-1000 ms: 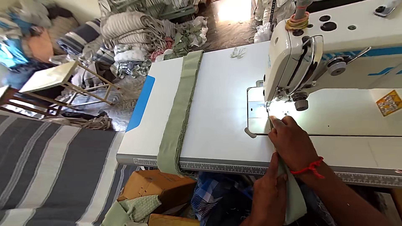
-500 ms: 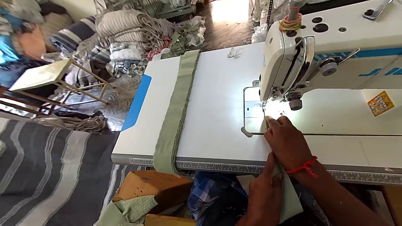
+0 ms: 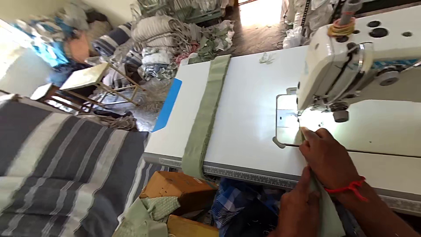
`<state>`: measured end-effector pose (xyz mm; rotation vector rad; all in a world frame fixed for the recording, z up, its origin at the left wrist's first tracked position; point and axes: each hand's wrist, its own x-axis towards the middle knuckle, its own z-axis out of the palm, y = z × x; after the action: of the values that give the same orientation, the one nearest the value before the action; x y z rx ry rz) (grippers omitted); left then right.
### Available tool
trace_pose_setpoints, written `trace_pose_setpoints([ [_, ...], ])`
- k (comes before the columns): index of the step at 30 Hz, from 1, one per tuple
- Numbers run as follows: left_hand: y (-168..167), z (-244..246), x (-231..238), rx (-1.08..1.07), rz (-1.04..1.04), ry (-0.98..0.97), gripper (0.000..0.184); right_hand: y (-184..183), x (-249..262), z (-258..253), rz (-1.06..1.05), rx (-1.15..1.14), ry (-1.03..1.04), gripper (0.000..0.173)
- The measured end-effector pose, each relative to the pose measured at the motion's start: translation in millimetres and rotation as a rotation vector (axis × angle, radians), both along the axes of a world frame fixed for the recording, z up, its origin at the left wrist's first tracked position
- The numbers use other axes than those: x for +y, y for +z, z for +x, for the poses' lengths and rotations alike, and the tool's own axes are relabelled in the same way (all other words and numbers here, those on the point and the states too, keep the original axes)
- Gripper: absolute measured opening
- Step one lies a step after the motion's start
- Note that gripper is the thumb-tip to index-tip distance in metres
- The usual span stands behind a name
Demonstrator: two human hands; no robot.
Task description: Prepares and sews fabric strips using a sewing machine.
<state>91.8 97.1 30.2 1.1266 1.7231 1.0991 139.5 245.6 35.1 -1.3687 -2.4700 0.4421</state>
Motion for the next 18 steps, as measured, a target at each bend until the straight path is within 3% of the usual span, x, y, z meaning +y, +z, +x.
trace_pose_setpoints([
  [18, -6.8, -1.0, -0.7, 0.025, 0.013, 0.009, 0.052, 0.9, -4.8, 1.5, 0.020, -0.020, -0.020, 0.041],
])
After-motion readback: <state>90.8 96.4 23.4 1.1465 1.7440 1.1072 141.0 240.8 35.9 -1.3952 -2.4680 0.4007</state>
